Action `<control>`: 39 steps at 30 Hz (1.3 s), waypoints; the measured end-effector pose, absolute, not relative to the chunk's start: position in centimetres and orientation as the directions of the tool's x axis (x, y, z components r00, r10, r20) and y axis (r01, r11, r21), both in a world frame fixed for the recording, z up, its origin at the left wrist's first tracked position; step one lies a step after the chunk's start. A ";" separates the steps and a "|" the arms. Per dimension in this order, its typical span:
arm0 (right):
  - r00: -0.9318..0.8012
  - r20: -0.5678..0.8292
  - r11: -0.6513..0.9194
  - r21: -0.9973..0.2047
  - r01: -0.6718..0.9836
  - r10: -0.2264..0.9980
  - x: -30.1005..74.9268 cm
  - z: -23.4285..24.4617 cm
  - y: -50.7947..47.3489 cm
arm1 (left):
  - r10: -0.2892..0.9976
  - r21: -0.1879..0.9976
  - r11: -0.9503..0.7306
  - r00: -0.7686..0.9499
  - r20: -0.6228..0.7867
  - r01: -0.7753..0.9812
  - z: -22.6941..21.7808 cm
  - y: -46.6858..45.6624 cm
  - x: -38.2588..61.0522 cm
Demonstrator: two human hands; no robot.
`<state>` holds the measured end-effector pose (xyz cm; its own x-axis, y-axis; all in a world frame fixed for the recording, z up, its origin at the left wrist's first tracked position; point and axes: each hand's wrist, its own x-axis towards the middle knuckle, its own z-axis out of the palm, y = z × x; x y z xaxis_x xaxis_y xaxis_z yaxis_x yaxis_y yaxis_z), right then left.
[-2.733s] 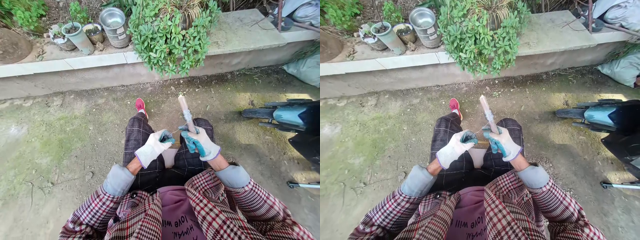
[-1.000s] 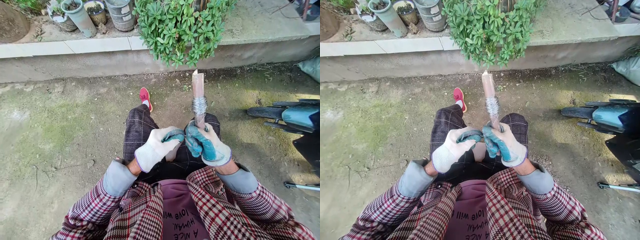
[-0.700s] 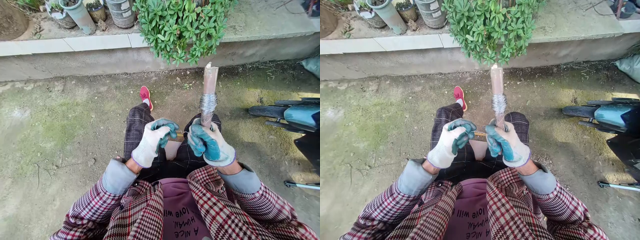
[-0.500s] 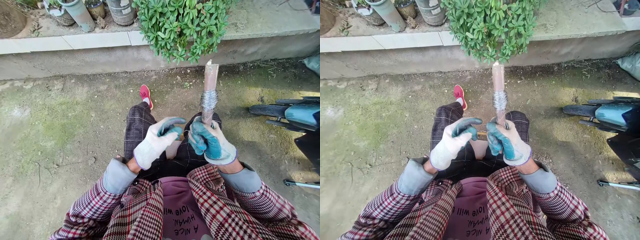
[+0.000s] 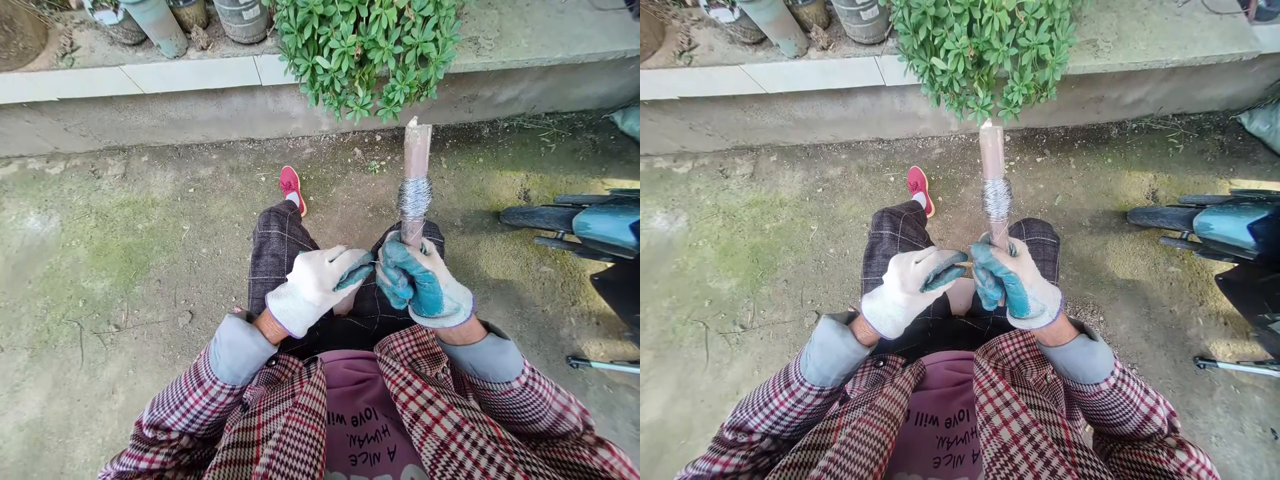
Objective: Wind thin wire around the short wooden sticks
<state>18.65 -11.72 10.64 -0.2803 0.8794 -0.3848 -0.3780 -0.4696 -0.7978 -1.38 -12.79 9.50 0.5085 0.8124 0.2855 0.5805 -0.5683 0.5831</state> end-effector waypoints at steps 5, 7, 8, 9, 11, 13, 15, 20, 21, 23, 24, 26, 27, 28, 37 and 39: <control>-0.319 -0.434 -0.535 -0.745 -0.399 0.842 18.6 11.1 -11.7 | 0.700 0.313 -0.714 0.617 0.360 0.627 9.4 -12.6 -1.8; -0.339 -0.443 -0.554 -0.726 -0.408 0.830 18.6 11.0 -11.7 | 0.651 0.183 -0.747 0.647 0.397 0.639 9.4 -12.5 -1.9; -0.350 -0.443 -0.560 -0.718 -0.413 0.826 18.6 10.9 -11.6 | 0.633 0.127 -0.753 0.658 0.408 0.645 9.3 -12.4 -1.9; -0.357 -0.442 -0.564 -0.713 -0.417 0.823 18.7 10.7 -11.6 | 0.619 0.082 -0.755 0.666 0.415 0.651 9.3 -12.3 -2.0; -0.368 -0.439 -0.567 -0.709 -0.418 0.820 18.7 10.5 -11.7 | 0.606 0.031 -0.753 0.673 0.424 0.658 9.2 -12.2 -2.0; -0.374 -0.435 -0.567 -0.710 -0.418 0.819 18.7 10.5 -11.7 | 0.598 0.016 -0.752 0.671 0.439 0.659 9.1 -12.1 -2.0; -0.377 -0.430 -0.564 -0.714 -0.414 0.820 18.7 10.5 -11.7 | 0.596 0.019 -0.750 0.663 0.453 0.661 9.2 -12.0 -1.9; -0.363 -0.432 -0.556 -0.732 -0.394 0.826 18.6 10.7 -11.7 | 0.621 0.084 -0.748 0.651 0.437 0.658 9.5 -12.0 -2.0; -0.363 -0.430 -0.554 -0.733 -0.394 0.827 18.6 10.6 -11.7 | 0.622 0.092 -0.749 0.648 0.440 0.657 9.5 -12.0 -2.1; -0.368 -0.419 -0.549 -0.733 -0.403 0.830 18.7 10.5 -11.7 | 0.620 0.108 -0.752 0.641 0.452 0.651 9.5 -12.1 -2.2; -0.371 -0.413 -0.546 -0.729 -0.412 0.831 18.7 10.4 -11.7 | 0.623 0.132 -0.753 0.634 0.457 0.645 9.5 -12.1 -2.2; -0.376 -0.406 -0.545 -0.717 -0.434 0.833 18.7 10.4 -11.8 | 0.673 0.261 -0.728 0.588 0.448 0.634 9.5 -12.4 -2.1; -0.378 -0.399 -0.542 -0.712 -0.447 0.836 18.7 10.4 -11.8 | 0.723 0.374 -0.687 0.542 0.427 0.623 9.6 -12.6 -1.9; -0.380 -0.392 -0.538 -0.710 -0.455 0.838 18.7 10.5 -11.8 | 0.786 0.510 -0.618 0.482 0.387 0.599 9.7 -12.7 -1.6; -0.331 -0.376 -0.490 -0.771 -0.407 0.866 18.9 11.4 -11.4 | 0.924 0.932 0.362 0.140 -0.356 -0.014 10.4 -12.8 1.0; -0.310 -0.387 -0.487 -0.786 -0.381 0.868 19.1 11.3 -11.2 | 0.899 0.922 0.388 0.218 -0.381 0.010 10.3 -12.4 0.5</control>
<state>19.10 -11.23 11.33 -0.3103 0.8681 -0.3873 -0.3813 -0.4869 -0.7858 0.53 -12.36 10.30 0.2180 0.8985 -0.3810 0.0103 0.3882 0.9215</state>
